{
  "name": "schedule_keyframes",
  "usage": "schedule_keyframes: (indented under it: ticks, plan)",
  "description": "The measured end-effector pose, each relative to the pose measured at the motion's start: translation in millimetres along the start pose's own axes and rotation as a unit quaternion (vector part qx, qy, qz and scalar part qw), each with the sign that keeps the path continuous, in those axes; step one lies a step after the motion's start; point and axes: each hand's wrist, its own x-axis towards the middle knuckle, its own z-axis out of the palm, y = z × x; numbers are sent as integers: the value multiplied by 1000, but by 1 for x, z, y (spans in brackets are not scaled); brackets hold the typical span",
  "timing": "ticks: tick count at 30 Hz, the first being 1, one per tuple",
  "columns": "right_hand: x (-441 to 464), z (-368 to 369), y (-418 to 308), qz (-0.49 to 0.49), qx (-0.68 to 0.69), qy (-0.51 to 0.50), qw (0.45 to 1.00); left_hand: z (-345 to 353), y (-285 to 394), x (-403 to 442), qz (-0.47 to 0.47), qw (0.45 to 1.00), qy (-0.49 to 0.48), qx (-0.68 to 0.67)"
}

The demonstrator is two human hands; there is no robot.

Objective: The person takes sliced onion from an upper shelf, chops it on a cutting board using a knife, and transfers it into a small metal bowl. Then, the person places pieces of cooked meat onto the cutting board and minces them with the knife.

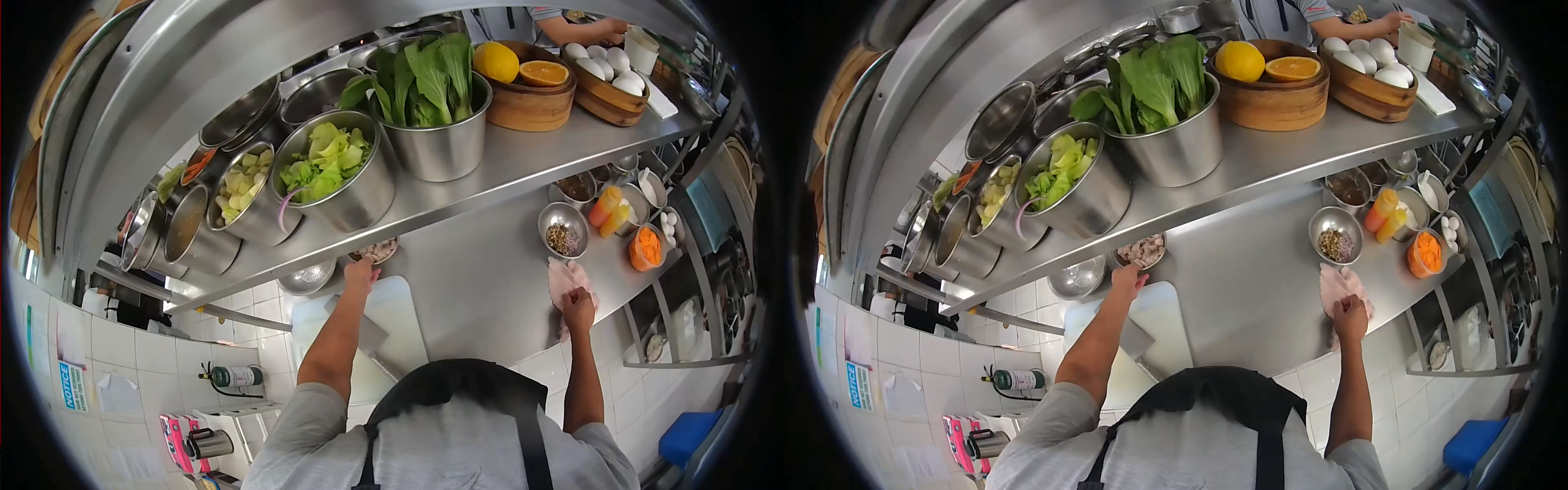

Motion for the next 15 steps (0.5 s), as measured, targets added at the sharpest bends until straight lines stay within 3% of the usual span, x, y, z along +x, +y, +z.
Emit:
schedule_keyframes:
  ticks: [3, 6, 7, 12, 15]
  plan:
    - [0, -1, -5, 6, -39, -7, 999, 14, -5, -23, 98, 994, -24, 39]
    - [7, 8, -1, -4, -49, 6, 999, 29, -18, -29, 138, 974, -134, 116]
    - [7, 7, 2, -8, -50, 13, 999, 38, -22, -41, 129, 966, -130, 180]
    - [8, -3, -4, -13, -59, -16, 998, 67, -71, -125, -16, 942, -263, 205]
    - [12, -10, 3, -43, -42, -101, 993, 61, -105, -171, -76, 928, -308, 198]
